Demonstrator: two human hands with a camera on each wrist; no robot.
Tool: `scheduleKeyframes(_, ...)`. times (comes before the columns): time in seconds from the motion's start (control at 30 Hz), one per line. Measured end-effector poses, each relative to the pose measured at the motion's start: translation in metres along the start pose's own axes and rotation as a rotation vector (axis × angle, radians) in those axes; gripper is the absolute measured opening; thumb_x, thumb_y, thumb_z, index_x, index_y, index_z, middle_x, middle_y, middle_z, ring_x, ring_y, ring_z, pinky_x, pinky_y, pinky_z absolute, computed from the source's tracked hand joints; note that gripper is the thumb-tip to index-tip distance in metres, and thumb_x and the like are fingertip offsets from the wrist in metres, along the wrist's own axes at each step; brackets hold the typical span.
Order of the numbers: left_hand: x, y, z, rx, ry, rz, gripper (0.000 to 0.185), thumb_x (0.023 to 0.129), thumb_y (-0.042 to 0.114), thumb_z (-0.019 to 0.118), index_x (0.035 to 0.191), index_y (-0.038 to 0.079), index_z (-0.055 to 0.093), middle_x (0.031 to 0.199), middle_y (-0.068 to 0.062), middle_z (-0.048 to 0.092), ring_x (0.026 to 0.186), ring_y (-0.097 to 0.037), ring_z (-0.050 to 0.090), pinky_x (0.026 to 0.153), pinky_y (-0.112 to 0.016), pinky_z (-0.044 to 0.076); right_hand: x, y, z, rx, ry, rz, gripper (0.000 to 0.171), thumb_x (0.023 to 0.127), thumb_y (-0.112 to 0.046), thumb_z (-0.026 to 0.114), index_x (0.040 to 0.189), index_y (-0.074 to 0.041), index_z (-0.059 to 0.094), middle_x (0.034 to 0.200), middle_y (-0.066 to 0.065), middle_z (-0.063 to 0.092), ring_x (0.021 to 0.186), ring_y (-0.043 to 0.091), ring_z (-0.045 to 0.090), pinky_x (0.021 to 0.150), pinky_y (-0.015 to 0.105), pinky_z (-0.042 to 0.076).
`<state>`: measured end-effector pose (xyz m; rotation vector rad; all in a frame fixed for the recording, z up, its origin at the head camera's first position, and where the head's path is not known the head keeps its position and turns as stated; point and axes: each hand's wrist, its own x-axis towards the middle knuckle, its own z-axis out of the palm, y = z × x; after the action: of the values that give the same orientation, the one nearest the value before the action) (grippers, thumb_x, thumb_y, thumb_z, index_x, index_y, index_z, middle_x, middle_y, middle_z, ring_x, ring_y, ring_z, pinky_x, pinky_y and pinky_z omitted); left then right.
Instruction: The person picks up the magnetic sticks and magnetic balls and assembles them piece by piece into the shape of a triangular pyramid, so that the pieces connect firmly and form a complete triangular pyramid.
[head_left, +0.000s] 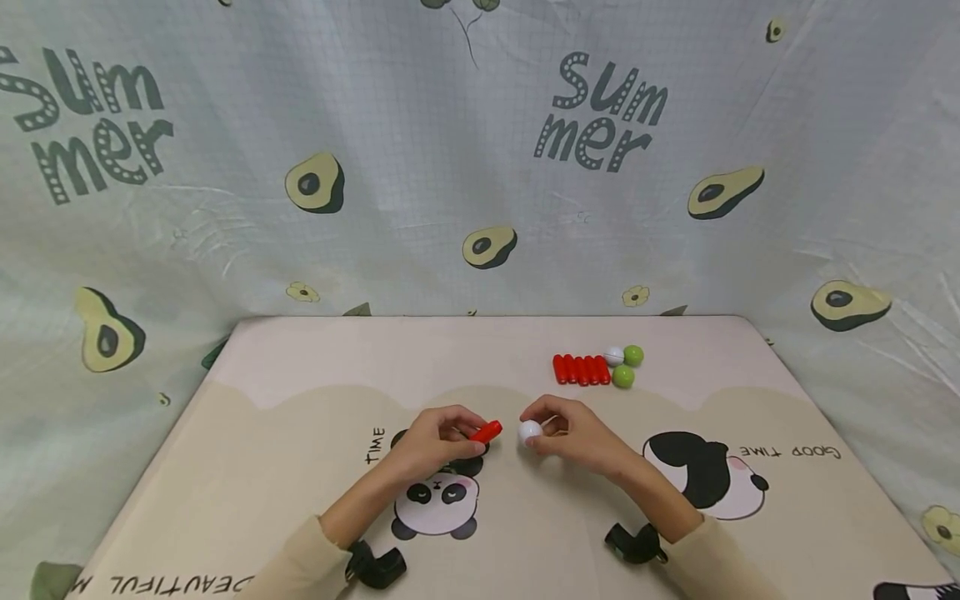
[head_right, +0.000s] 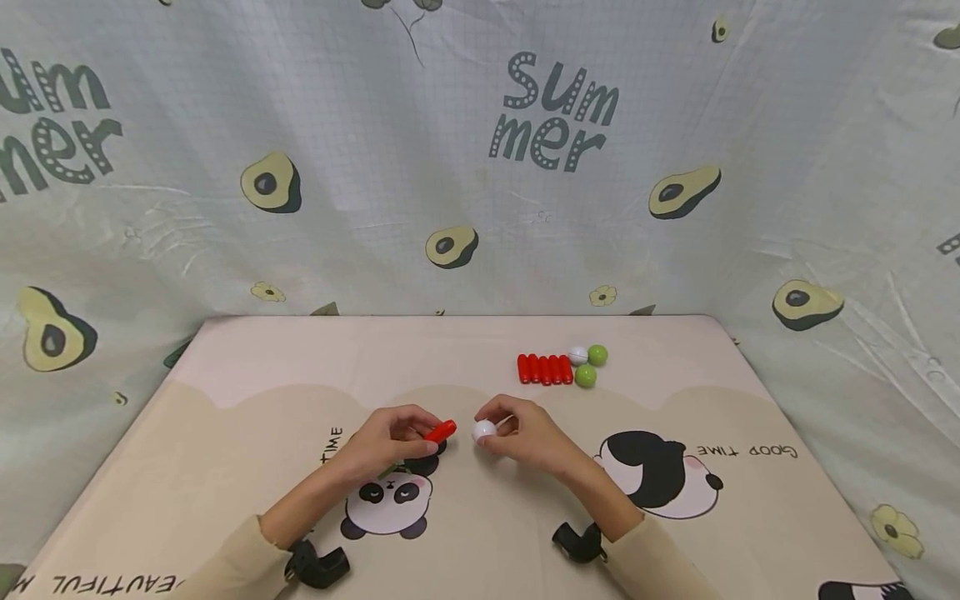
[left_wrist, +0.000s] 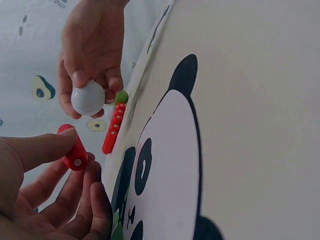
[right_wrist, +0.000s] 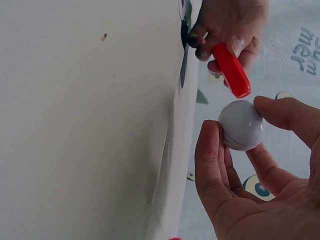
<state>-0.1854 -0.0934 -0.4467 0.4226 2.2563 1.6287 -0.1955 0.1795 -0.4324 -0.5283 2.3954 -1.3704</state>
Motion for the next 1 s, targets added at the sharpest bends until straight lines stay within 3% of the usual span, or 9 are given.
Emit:
scheduleKeyframes(0.5, -0.0019, 0.0036, 0.0026, 0.033, -0.008, 0.016, 0.024, 0.091, 0.016, 0.078, 0.115, 0.009, 0.076, 0.097, -0.006, 0.073, 0.084, -0.019, 0.063, 0.069, -0.026, 0.052, -0.0028, -0.0061, 0.0031, 0.036, -0.012, -0.039, 0.035, 0.090, -0.009, 0.074, 0.123, -0.002, 0.065, 0.120, 0.015, 0.067, 0.096, 0.023, 0.065, 0.085, 0.020, 0.055)
scheduleKeyframes(0.7, -0.0019, 0.0066, 0.0012, 0.052, -0.011, 0.037, 0.023, 0.091, 0.015, 0.078, 0.113, 0.009, 0.077, 0.101, -0.007, 0.074, 0.081, -0.018, 0.062, 0.063, -0.024, 0.049, -0.0030, -0.0071, 0.0034, 0.048, -0.022, -0.036, 0.033, 0.090, -0.010, 0.075, 0.121, -0.004, 0.065, 0.120, 0.015, 0.066, 0.096, 0.023, 0.065, 0.085, 0.020, 0.055)
scheduleKeyframes(1.0, -0.0033, 0.0098, 0.0019, 0.063, -0.023, 0.032, 0.022, 0.090, 0.012, 0.078, 0.112, 0.010, 0.078, 0.104, -0.008, 0.073, 0.083, -0.018, 0.062, 0.064, -0.024, 0.049, -0.0030, -0.0078, 0.0041, 0.059, -0.030, -0.047, 0.035, 0.091, -0.010, 0.074, 0.123, 0.000, 0.064, 0.121, 0.016, 0.066, 0.098, 0.023, 0.066, 0.086, 0.019, 0.055)
